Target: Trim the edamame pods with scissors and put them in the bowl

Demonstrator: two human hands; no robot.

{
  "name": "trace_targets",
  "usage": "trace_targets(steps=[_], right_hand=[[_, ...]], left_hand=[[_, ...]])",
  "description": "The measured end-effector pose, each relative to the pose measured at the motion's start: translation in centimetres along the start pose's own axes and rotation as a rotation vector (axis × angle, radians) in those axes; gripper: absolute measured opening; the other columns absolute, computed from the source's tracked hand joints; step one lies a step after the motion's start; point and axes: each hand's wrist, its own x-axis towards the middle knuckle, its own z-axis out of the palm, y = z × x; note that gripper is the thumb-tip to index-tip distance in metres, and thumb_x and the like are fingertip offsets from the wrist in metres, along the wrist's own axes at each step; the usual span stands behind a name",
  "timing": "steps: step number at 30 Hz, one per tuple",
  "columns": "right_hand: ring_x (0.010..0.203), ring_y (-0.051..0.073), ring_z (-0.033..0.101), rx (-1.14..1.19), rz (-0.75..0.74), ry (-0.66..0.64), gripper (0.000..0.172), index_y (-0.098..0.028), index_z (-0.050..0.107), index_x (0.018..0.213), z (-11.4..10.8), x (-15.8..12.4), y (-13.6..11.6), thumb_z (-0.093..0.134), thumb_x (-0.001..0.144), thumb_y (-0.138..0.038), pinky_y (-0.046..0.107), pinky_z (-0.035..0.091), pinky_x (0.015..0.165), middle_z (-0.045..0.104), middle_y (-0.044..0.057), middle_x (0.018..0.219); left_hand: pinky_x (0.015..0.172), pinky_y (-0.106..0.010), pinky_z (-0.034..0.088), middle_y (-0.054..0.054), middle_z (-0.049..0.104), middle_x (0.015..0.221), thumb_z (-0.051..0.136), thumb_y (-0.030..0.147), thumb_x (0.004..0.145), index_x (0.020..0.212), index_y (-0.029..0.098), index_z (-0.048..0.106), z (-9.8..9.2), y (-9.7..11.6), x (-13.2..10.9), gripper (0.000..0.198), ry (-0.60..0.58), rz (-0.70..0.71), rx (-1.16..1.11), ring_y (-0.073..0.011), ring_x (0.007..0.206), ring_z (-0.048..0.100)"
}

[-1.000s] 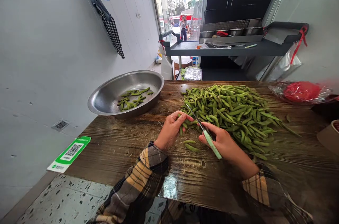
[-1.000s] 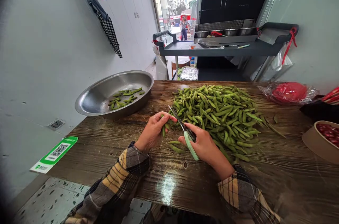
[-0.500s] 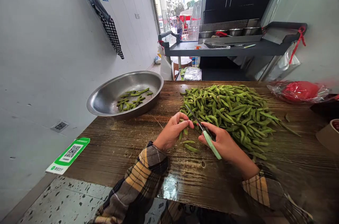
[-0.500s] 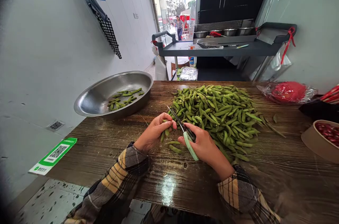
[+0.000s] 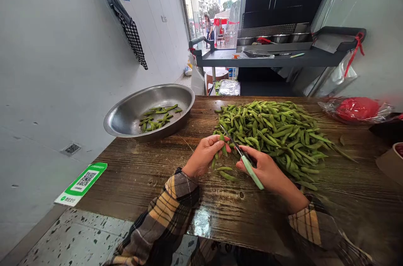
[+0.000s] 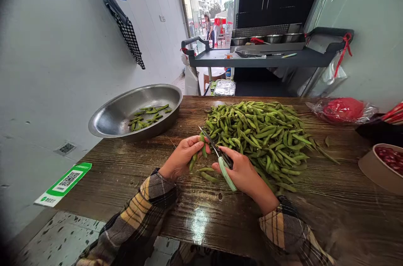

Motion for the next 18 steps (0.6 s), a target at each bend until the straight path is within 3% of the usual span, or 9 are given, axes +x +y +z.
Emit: trace_targets(steps=[8,18], right_hand=[[0.093,0.026,0.065,-0.019,0.026,-0.044,0.063,-0.013,0.058,0.129,-0.2,-0.2,0.0,0.068,0.075,-0.042,0.037,0.049,0.083,0.072,0.009,0.099],[0.098,0.028,0.063,-0.080,-0.008,-0.131,0.072,-0.007,0.052,0.136,-0.5,-0.4,-0.7,0.067,0.075,-0.041,0.040,0.047,0.089,0.067,0.015,0.114]], left_hand=[[0.055,-0.022,0.032,-0.003,0.062,0.067,0.058,0.044,0.085,0.070,0.013,0.063,-0.2,1.3,-0.5,0.034,-0.046,0.074,0.267,-0.0091,0.057,0.043],[0.056,-0.022,0.030,-0.001,0.056,0.064,0.054,0.042,0.087,0.067,0.013,0.064,-0.8,1.5,-0.6,0.037,-0.149,0.070,0.425,-0.0089,0.057,0.039]])
